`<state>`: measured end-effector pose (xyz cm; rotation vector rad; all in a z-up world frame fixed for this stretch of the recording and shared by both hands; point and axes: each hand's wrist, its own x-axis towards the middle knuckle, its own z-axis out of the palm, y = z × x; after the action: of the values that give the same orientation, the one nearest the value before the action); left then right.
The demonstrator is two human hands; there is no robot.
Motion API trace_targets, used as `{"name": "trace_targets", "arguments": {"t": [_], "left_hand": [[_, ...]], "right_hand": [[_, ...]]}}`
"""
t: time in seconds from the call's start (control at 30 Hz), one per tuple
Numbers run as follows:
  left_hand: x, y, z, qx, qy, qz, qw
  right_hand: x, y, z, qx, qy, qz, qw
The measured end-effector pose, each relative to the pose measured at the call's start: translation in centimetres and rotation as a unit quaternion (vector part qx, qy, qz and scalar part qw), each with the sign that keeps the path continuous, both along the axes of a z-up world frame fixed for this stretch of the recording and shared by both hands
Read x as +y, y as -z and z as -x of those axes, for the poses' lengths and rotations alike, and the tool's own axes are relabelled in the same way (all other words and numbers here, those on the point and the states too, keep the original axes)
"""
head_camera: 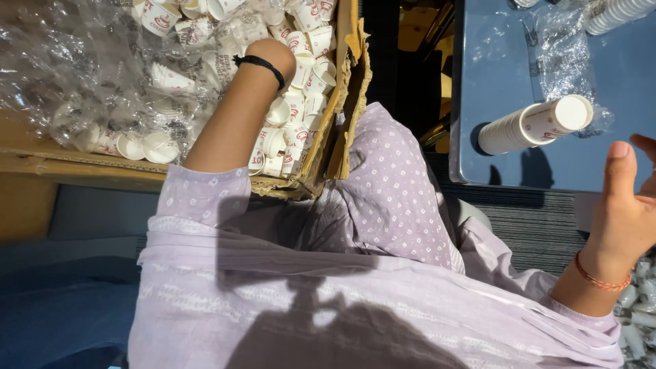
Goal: The person stacks small paper cups by hand and then places them into plastic sleeves.
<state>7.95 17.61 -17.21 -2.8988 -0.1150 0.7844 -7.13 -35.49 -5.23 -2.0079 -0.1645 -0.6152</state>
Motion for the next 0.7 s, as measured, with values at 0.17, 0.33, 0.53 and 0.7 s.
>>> {"name": "trace_targets", "arguments": {"t": [0.17,0.33,0.53,0.7], "left_hand": [[2.9,4.3,-1.3,-0.076,0.012,-0.013,0.997],[1.3,-4.6,0.6,-0.091,0.052,-0.026,0.994],[-1.1,-16.7,3.4,-0.123,-0.011,0.375,0.919],[-2.5,-14.4,1.8,-0.150,0.040,0.630,0.761]], "right_hand": [[-1.8,1.7,-0.3,0.010,0.008,0.043,0.999],[-0.2,-0.6,-0.5,-0.042,-0.045,0.048,0.997],[-1.5,0.7,-0.2,-0.053,-0.055,0.065,0.995],[1.6,-0.8,0.8,-0.076,-0.076,0.011,0.994]]}}
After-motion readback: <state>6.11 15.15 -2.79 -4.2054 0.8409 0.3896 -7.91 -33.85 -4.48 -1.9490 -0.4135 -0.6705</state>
